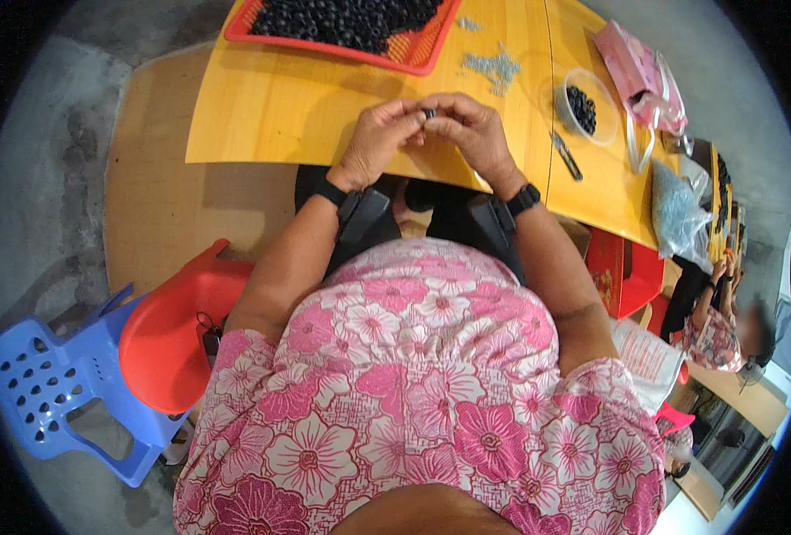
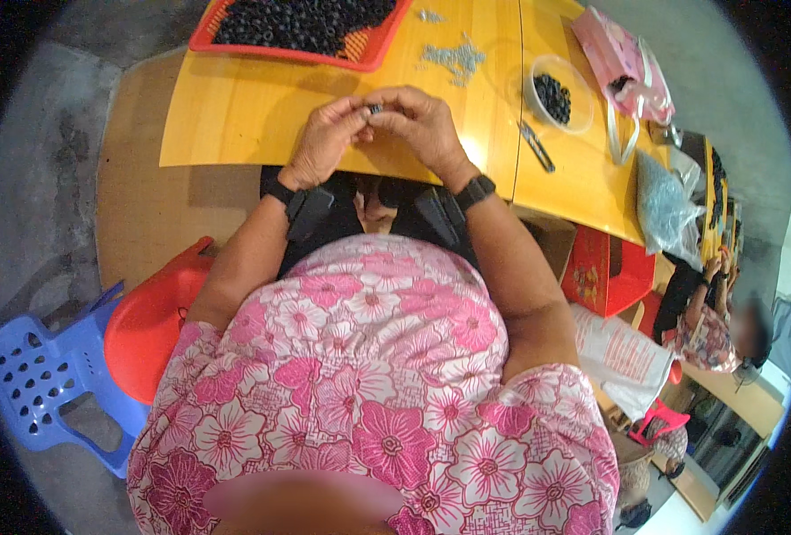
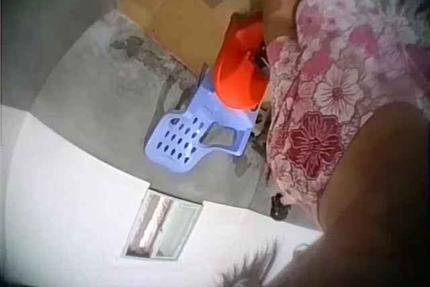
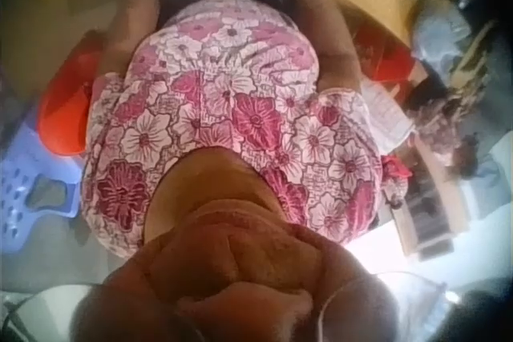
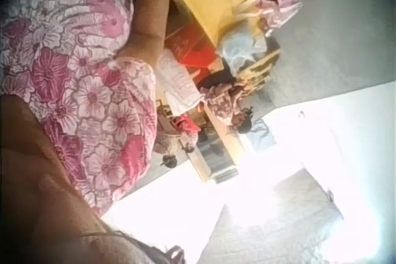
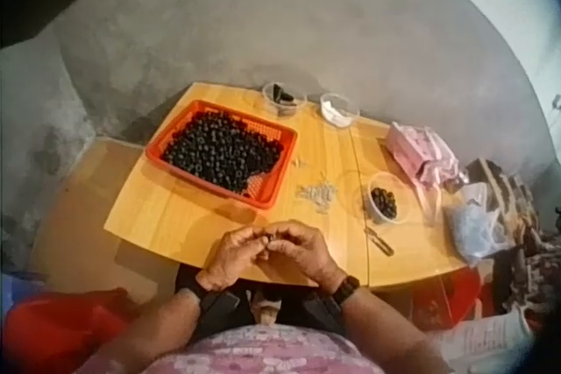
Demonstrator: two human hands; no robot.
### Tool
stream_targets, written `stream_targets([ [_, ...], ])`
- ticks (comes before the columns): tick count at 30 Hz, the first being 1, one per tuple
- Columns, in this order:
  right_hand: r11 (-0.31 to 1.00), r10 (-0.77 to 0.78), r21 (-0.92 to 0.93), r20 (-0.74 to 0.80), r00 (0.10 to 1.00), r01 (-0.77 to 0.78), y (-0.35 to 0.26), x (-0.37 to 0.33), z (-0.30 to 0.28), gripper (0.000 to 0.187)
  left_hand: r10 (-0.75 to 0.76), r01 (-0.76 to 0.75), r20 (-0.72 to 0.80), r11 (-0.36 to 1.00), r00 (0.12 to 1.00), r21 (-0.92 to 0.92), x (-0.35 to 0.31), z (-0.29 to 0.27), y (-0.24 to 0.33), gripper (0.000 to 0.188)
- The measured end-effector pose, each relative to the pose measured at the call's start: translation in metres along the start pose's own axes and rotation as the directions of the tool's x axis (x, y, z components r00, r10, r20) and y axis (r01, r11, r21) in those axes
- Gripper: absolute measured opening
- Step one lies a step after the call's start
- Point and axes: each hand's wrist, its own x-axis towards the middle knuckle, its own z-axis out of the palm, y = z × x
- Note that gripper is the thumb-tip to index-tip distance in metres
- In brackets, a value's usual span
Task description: The person picks up black plastic pieces and small metal inserts from the table and tray, then presses the metal inserts into the black plastic pieces by hand.
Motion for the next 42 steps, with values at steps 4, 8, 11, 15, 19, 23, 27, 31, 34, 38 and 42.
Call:
stream_targets([
  [4, 1.0, 0.03, 0.002, 0.034, 0.999, -0.031, -0.007, -0.002, 0.0, 0.013, -0.057, 0.063, 0.05, 0.992, 0.997, -0.11, -0.001, -0.002, -0.003, 0.022],
  [8, 0.991, -0.022, -0.133, 0.084, 0.996, 0.033, -0.012, 0.003, -0.002, 0.011, -0.022, 0.03, 0.099, 0.996, 0.995, -0.078, -0.002, -0.004, 0.004, 0.019],
  [11, 0.991, -0.049, -0.118, 0.077, 0.996, 0.057, -0.014, 0.009, 0.001, 0.01, -0.086, 0.103, 0.096, 0.977, 0.992, -0.188, 0.0, -0.008, 0.002, 0.017],
  [15, 0.987, -0.067, -0.144, 0.062, 0.996, 0.075, -0.021, 0.019, 0.002, 0.009, -0.099, 0.126, 0.1, 0.945, 0.99, -0.303, 0.003, -0.013, -0.003, 0.016],
  [19, 0.859, -0.304, -0.47, -0.149, 0.941, 0.203, -0.041, 0.05, -0.003, 0.008, -0.124, 0.145, 0.077, 0.891, 0.989, -0.431, 0.004, -0.01, 0.001, 0.014],
  [23, 0.578, -0.441, -0.742, 0.067, 0.895, 0.34, -0.051, 0.103, -0.012, 0.008, -0.076, 0.135, 0.142, 0.873, 0.987, -0.469, 0.005, -0.017, -0.004, 0.015],
  [27, 0.277, -0.316, -0.879, 0.297, 0.901, 0.387, -0.03, 0.148, -0.024, 0.012, -0.084, 0.127, 0.114, 0.881, 0.99, -0.455, 0.006, -0.012, 0.0, 0.016],
  [31, 0.232, -0.022, -0.941, 0.249, 0.968, 0.247, -0.024, 0.167, -0.012, 0.014, -0.087, 0.131, 0.121, 0.89, 0.989, -0.437, 0.005, -0.012, 0.001, 0.015],
  [34, 0.162, 0.084, -0.965, 0.223, 0.971, 0.207, -0.024, 0.174, -0.007, 0.015, -0.095, 0.135, 0.115, 0.895, 0.989, -0.425, 0.004, -0.014, -0.001, 0.015],
  [38, 0.114, 0.099, -0.97, 0.226, 0.969, 0.215, -0.015, 0.179, -0.01, 0.015, -0.094, 0.139, 0.126, 0.897, 0.988, -0.419, 0.004, -0.012, 0.001, 0.014],
  [42, 0.042, 0.199, -0.981, 0.195, 0.961, 0.19, -0.016, 0.184, -0.001, 0.016, -0.096, 0.137, 0.121, 0.905, 0.988, -0.403, 0.004, -0.014, -0.001, 0.014],
])
